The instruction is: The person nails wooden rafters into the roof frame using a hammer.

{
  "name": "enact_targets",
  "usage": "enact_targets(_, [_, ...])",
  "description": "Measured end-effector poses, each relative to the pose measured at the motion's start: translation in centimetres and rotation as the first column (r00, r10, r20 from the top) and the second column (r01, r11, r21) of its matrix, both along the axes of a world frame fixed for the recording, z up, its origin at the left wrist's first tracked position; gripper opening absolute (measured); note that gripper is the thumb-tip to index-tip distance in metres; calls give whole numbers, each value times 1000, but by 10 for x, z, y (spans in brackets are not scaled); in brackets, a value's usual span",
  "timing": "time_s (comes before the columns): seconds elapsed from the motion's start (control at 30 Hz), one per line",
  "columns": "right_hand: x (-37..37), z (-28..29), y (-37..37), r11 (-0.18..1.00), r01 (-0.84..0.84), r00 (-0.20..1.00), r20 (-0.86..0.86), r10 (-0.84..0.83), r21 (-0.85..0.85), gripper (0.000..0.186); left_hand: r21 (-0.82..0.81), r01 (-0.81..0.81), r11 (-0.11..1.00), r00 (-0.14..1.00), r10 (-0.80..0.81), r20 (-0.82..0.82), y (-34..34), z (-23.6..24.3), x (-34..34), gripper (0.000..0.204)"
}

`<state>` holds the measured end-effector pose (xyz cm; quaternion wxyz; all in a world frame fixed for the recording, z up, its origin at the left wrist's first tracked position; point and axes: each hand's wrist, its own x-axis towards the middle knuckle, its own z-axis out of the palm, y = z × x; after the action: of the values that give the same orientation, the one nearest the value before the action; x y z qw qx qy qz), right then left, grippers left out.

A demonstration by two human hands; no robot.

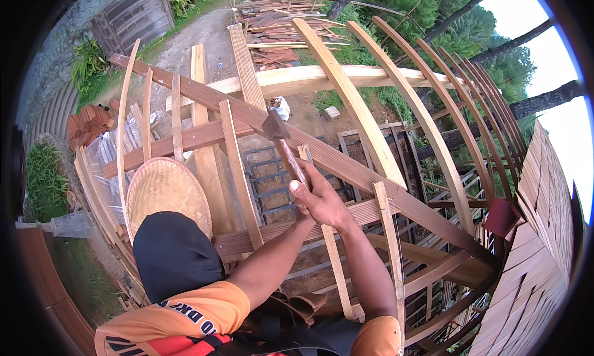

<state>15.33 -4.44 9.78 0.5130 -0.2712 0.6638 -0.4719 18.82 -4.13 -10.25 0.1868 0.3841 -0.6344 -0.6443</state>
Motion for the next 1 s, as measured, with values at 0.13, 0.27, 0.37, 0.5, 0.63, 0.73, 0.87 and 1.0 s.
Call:
enact_targets(0.13, [-32,17,-4,930,166,909,-314,-273,-327,31,38,146,989,894,-148,422,-3,16,-5,67])
enact_targets(0.27, [-45,7,6,963,265,569,-798,-199,-51,27,69,206,976,854,-214,475,-8,34,2,73])
enact_targets(0.37, [-39,-27,18,968,242,423,-892,-159,-57,32,106,214,971,881,-239,407,-12,41,0,74])
enact_targets(0.5, [-29,-46,21,962,230,406,-913,43,148,36,32,164,986,903,-163,398,-5,33,0,62])
enact_targets(0.63, [-33,-17,3,959,194,480,-873,90,205,35,82,202,976,905,-218,366,-9,22,0,54])
enact_targets(0.73, [-19,27,-14,945,222,338,-890,-307,-242,32,41,160,986,875,-161,457,-12,23,4,59])
enact_targets(0.87, [-16,33,-9,824,241,401,-721,-566,-513,31,134,206,969,856,-245,456,-14,46,2,54])
enact_targets(1.0, [-34,-33,3,908,140,538,-800,266,396,29,134,183,974,847,-225,481,-11,52,-3,52])
